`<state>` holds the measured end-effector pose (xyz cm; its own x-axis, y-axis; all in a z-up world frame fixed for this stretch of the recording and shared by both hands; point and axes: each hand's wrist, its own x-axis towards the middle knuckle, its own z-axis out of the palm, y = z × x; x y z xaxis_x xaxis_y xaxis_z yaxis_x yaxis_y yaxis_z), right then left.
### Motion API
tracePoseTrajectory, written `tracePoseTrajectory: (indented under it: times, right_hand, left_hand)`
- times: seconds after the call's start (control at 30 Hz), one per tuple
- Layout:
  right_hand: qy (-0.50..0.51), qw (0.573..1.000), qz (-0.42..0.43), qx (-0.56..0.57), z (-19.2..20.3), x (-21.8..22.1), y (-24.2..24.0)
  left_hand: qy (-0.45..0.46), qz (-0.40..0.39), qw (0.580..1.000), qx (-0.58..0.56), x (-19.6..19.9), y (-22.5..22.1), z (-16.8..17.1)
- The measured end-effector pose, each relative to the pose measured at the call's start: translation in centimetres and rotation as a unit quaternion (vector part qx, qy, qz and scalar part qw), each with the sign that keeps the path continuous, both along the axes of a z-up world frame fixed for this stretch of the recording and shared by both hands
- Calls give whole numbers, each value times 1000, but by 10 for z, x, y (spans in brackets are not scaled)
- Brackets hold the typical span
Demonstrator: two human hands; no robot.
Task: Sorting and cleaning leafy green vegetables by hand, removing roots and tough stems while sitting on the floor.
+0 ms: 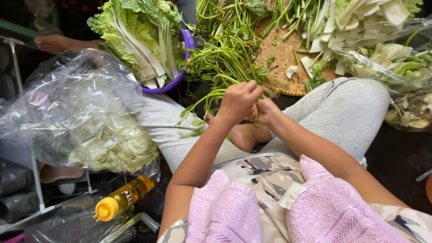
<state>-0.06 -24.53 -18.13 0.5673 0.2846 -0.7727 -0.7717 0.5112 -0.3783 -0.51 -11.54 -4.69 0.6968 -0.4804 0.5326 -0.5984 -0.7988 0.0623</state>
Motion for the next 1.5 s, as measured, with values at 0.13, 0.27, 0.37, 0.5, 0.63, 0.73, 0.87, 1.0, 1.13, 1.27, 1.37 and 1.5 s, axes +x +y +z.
tracePoseTrajectory:
  times: [0.13, 0.27, 0.37, 0.5, 0.63, 0.73, 0.87, 1.0, 1.13, 1.27, 1.37, 1.5]
  right_hand:
    - [1, 998, 53, 47, 44, -10, -14]
    - [2, 994, 85, 75, 90, -8, -28]
    - [1, 987, 121, 102, 131, -7, -29]
    - [4, 976, 169, 138, 185, -8, -26]
    - [-52, 943, 65, 323, 194, -14, -30]
    - [-139, 954, 49, 260, 139, -5, -47]
    - [-219, 960, 29, 173, 161, -2, -41]
    - [-259, 964, 51, 40, 127, 16, -54]
    - [-300, 946, 120, -36, 87, 47, -72]
    - [-308, 938, 139, -80, 134, 66, -70]
    - [-313, 926, 181, -110, 176, 92, -77]
    - [-317, 848, 266, -331, 251, 146, -83]
  left_hand:
    - [-53, -107, 993, -13, -16, -4, 39]
    - [-112, -196, 974, -37, -22, -7, 61]
    - [-139, -283, 947, -57, -26, -9, 65]
    - [-152, -292, 943, -58, -25, -12, 52]
    - [-140, -248, 956, -64, -13, -17, 26]
    - [-147, -215, 963, -73, -14, -19, 33]
    - [-140, -197, 967, -85, -10, -23, 30]
    - [-144, -167, 971, -92, -10, -29, 21]
    - [-147, -108, 980, -75, -15, -31, 30]
    - [-135, -39, 988, -61, -21, -46, 26]
    - [-108, 13, 993, -54, -30, -48, 49]
    - [-48, -10, 997, -57, -39, -44, 37]
